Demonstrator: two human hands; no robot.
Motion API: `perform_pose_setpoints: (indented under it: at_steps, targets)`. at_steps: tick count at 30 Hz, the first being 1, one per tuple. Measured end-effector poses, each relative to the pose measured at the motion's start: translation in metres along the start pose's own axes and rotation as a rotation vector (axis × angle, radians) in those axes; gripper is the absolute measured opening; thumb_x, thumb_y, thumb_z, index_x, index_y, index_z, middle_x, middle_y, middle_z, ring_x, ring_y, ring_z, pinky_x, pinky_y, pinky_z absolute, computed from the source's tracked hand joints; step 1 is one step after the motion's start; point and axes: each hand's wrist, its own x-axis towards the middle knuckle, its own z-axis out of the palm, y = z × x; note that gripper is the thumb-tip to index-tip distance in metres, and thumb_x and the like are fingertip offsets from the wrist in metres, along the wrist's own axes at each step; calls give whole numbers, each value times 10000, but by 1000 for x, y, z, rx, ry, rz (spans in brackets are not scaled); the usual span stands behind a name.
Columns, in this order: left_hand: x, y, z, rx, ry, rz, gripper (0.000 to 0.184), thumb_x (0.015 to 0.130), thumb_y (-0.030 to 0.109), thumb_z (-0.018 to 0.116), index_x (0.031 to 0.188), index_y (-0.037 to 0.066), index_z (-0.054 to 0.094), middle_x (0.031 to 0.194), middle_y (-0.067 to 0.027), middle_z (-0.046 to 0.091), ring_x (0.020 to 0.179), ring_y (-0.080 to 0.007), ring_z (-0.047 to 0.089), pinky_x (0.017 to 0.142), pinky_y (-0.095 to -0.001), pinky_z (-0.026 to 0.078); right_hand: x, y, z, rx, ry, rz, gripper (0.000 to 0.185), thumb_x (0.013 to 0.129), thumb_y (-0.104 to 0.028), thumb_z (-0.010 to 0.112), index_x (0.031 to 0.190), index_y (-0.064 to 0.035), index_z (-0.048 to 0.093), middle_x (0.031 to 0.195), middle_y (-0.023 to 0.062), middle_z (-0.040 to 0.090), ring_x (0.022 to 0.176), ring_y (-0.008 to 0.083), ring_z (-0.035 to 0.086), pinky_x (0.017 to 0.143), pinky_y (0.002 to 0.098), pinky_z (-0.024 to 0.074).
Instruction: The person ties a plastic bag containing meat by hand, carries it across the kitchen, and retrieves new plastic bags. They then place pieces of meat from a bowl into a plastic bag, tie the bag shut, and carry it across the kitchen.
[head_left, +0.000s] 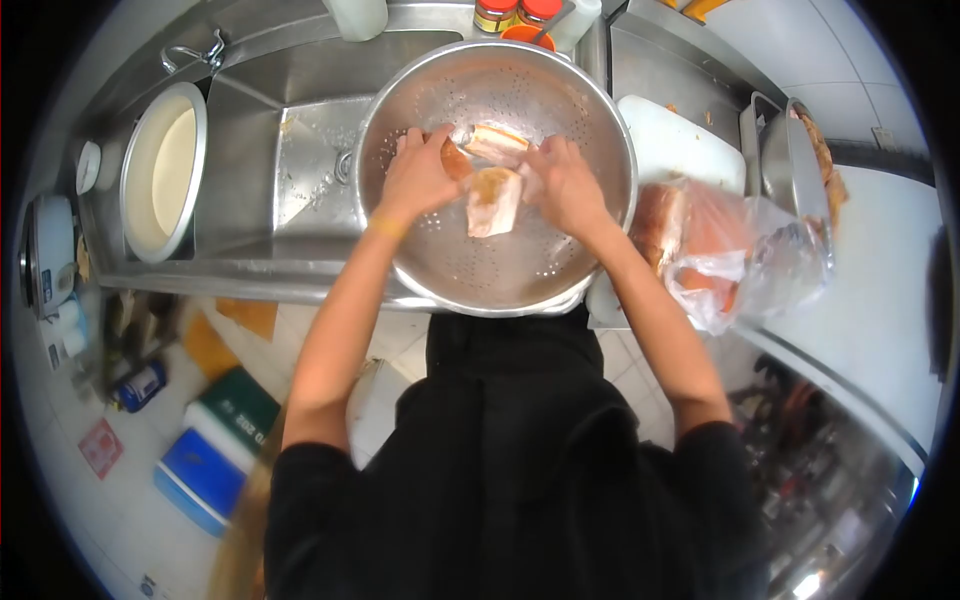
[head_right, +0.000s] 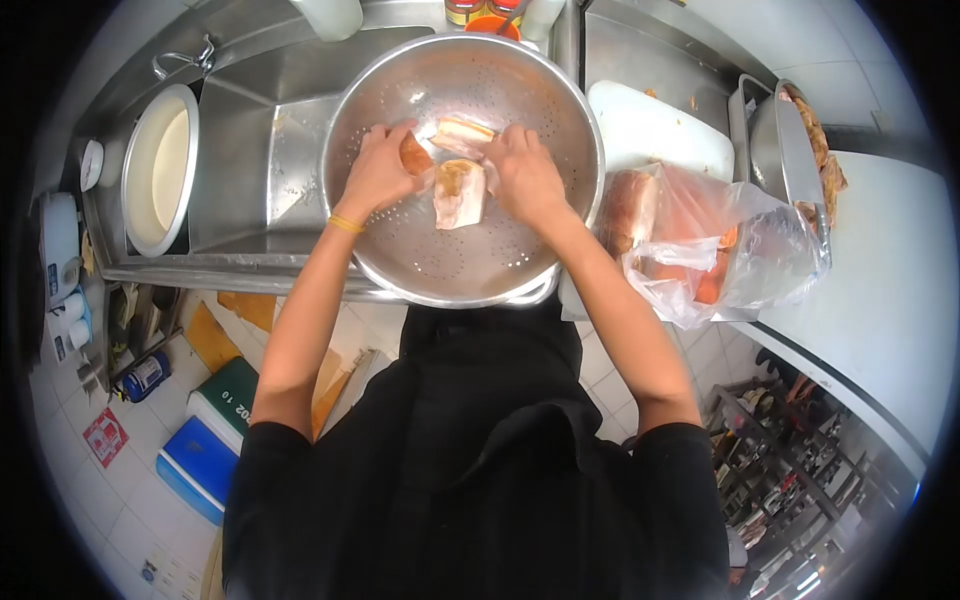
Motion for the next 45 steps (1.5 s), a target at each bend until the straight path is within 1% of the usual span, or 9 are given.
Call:
perform_pose_setpoints:
  at_steps: [10, 17, 22, 25, 28, 33, 38, 42, 45]
  targets:
    - [-49, 11, -24, -124, 61, 228, 799, 563, -2, 719, 1316, 82, 463, 1223, -201, 452, 1154, -380, 429, 999, -391, 384, 3, -37, 18, 178, -153, 400, 410, 756, -253, 724, 1092, -40, 624, 1019, 167, 605, 971, 344, 602, 858, 419, 480]
    - [-20, -11, 31, -111, -170, 312, 952, 597, -40, 716, 1439, 104, 295, 1369, -207, 341, 1285, -383, 350, 1063, -380, 341, -25, -26, 73, 409, -174, 580, 344, 759, -242, 699, 994, 6, 654, 1023, 226, 655, 969, 341, 629, 837, 410, 487]
    - [-11, -29, 24, -292, -345, 208, 1035, 579, -64, 724, 1469, 82, 217, 1395, -207, 291, 1309, -362, 330, 1097, -361, 296, -13, -28, 85, 1222, -48, 897, 307, 744, -217, 720, 947, 4, 653, 846, 116, 663, 796, 161, 612, 723, 309, 471]
    - [-14, -29, 30, -286, -330, 176, 1056, 570, -67, 723, 1475, 73, 198, 1378, -212, 294, 1302, -353, 333, 1102, -350, 283, -15, -29, 86, 1177, -24, 823, 231, 735, -183, 735, 845, -9, 632, 769, 71, 624, 740, 113, 563, 699, 277, 456]
    - [-16, -22, 34, -288, -284, 187, 1067, 573, -62, 718, 1480, 69, 173, 1362, -218, 296, 1302, -351, 324, 1104, -353, 274, -14, -43, 86, 1290, 116, 802, 222, 738, -161, 732, 819, -11, 591, 830, 105, 631, 760, 186, 599, 723, 320, 470]
    - [-26, -8, 28, -276, -261, 166, 1063, 631, -86, 670, 1496, 68, 69, 1389, -229, 304, 1266, -334, 376, 1085, -356, 302, -14, -51, 75, 692, 77, 581, 317, 767, -210, 715, 951, -19, 542, 1013, 192, 606, 883, 314, 607, 775, 397, 482]
    - [-46, -17, 23, -1046, -331, -223, 936, 769, -135, 480, 1493, 79, -73, 1472, -227, 288, 1288, -274, 419, 1027, -321, 373, -8, -80, 42, 521, -59, 503, 634, 798, -358, 685, 1298, -82, 410, 1160, 253, 544, 1017, 353, 584, 819, 419, 486]
    - [-62, -10, 1, -1092, -367, -381, 867, 788, -123, 414, 1499, 78, -39, 1455, -220, 332, 1299, -248, 412, 1027, -323, 368, 13, -96, 50, 259, -297, 548, 843, 775, -413, 692, 1439, -147, 246, 1298, 310, 404, 1117, 387, 531, 862, 435, 479]
    - [-69, -15, -13, -643, -165, -100, 839, 781, -124, 387, 1505, 78, 14, 1383, -214, 434, 1217, -223, 485, 1007, -319, 382, 18, -102, 52, 194, -280, 585, 857, 757, -383, 712, 1442, -155, 251, 1319, 314, 361, 1147, 392, 508, 884, 430, 474]
